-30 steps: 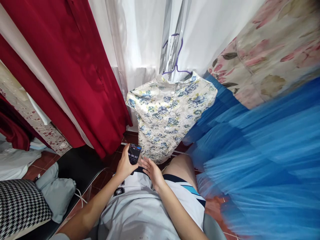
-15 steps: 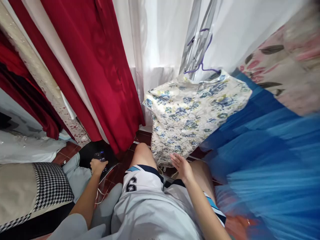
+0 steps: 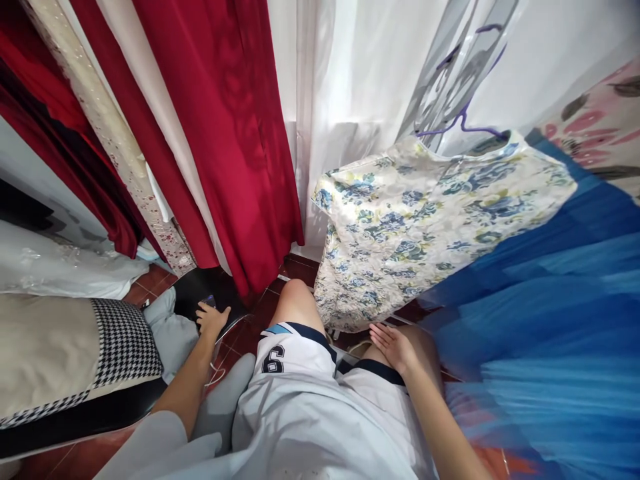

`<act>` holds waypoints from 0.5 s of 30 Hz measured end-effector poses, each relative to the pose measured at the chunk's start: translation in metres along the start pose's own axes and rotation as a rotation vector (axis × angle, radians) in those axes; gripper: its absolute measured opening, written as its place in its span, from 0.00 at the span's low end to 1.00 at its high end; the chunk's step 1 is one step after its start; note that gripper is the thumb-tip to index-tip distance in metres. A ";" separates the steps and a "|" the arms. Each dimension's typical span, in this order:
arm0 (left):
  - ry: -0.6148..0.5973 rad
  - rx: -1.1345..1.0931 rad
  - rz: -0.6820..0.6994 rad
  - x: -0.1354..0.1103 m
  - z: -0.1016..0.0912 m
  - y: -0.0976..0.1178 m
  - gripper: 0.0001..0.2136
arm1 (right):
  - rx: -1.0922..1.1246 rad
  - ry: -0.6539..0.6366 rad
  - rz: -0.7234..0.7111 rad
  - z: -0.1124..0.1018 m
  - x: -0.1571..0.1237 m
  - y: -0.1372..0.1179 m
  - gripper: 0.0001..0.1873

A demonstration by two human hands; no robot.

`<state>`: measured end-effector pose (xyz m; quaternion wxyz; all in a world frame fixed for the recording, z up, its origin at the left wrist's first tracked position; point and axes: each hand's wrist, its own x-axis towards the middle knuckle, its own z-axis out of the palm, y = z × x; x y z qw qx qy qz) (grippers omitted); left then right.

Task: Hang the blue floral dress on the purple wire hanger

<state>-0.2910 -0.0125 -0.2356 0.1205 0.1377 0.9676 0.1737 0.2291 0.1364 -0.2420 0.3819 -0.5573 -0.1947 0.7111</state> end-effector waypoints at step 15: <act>-0.917 -0.616 1.185 -0.246 0.012 0.220 0.29 | 0.076 -0.072 -0.103 0.019 -0.019 0.021 0.11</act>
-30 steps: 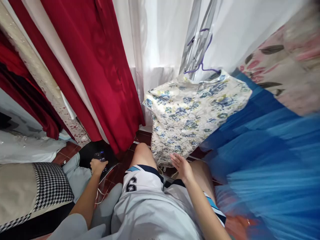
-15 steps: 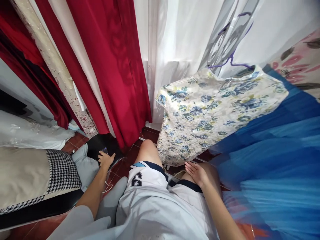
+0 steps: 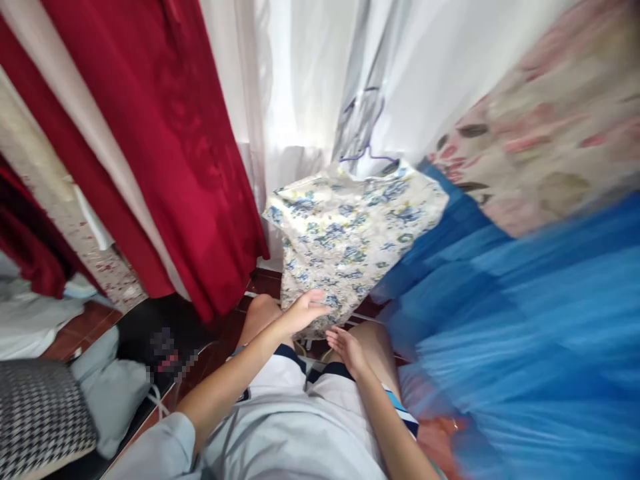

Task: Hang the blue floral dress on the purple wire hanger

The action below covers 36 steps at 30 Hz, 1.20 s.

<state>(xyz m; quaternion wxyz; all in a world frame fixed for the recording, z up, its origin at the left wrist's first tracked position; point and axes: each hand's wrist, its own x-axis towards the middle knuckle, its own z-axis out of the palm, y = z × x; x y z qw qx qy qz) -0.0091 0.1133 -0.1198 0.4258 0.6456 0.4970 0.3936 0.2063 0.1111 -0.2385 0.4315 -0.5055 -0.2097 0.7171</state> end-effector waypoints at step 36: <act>0.736 0.356 0.875 0.141 -0.117 0.263 0.08 | -0.711 -0.166 -0.975 0.178 -0.079 -0.281 0.16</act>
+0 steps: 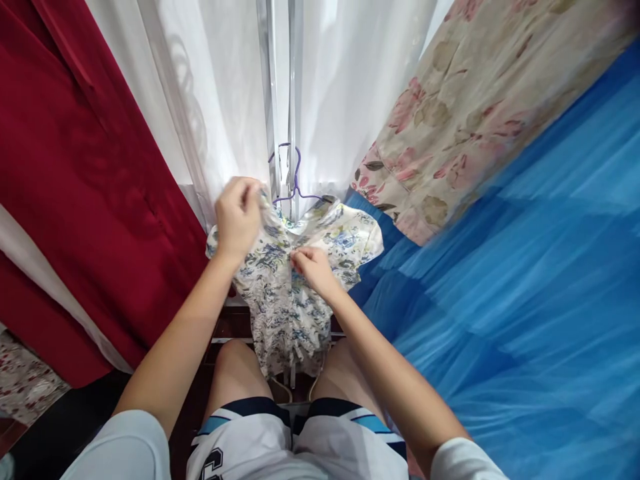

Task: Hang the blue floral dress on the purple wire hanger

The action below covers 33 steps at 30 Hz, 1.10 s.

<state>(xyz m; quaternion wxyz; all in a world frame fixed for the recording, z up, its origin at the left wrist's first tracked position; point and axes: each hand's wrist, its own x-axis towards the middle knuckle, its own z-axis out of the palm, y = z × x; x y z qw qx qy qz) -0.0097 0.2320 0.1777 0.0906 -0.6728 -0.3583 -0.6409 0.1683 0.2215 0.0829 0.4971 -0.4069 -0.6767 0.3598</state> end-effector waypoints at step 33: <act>-0.689 -0.575 -0.234 -0.196 0.033 0.093 0.12 | 0.105 -0.210 0.108 -0.010 -0.169 0.079 0.21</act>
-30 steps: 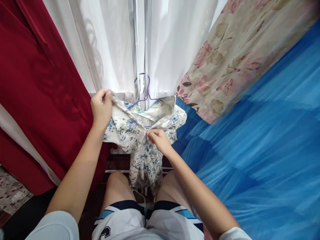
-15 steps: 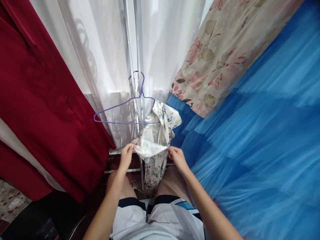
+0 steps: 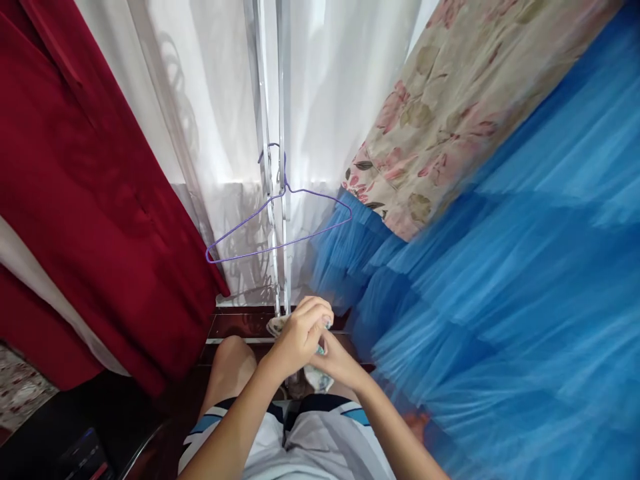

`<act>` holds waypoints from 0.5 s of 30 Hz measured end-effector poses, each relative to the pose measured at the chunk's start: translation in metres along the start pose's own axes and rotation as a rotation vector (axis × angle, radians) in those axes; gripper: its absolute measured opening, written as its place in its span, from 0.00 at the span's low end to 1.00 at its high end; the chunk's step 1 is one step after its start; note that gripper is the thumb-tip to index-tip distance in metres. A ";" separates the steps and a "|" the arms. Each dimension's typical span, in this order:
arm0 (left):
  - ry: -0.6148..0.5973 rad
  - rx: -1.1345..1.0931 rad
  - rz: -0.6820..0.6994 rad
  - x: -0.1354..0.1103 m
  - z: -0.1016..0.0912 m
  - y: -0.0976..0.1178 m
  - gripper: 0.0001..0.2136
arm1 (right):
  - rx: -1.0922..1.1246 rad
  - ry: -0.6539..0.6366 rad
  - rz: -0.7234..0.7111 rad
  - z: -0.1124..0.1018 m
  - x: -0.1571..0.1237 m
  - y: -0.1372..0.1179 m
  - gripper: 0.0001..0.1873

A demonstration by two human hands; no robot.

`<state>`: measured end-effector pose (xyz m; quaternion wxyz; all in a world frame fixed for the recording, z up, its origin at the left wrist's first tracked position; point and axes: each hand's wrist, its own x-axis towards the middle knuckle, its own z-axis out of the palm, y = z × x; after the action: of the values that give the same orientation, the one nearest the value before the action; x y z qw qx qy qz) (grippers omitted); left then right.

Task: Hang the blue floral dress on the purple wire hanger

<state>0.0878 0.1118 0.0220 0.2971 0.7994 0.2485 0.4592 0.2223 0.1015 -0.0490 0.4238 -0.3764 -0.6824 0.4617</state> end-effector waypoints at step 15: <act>-0.439 0.202 -0.396 -0.069 -0.013 -0.053 0.17 | 0.090 -0.006 0.094 -0.053 -0.021 -0.069 0.05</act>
<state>0.0386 0.1054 -0.0505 0.3464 0.8409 0.3740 0.1819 0.2707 0.0787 0.0227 0.4161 -0.3873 -0.6436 0.5125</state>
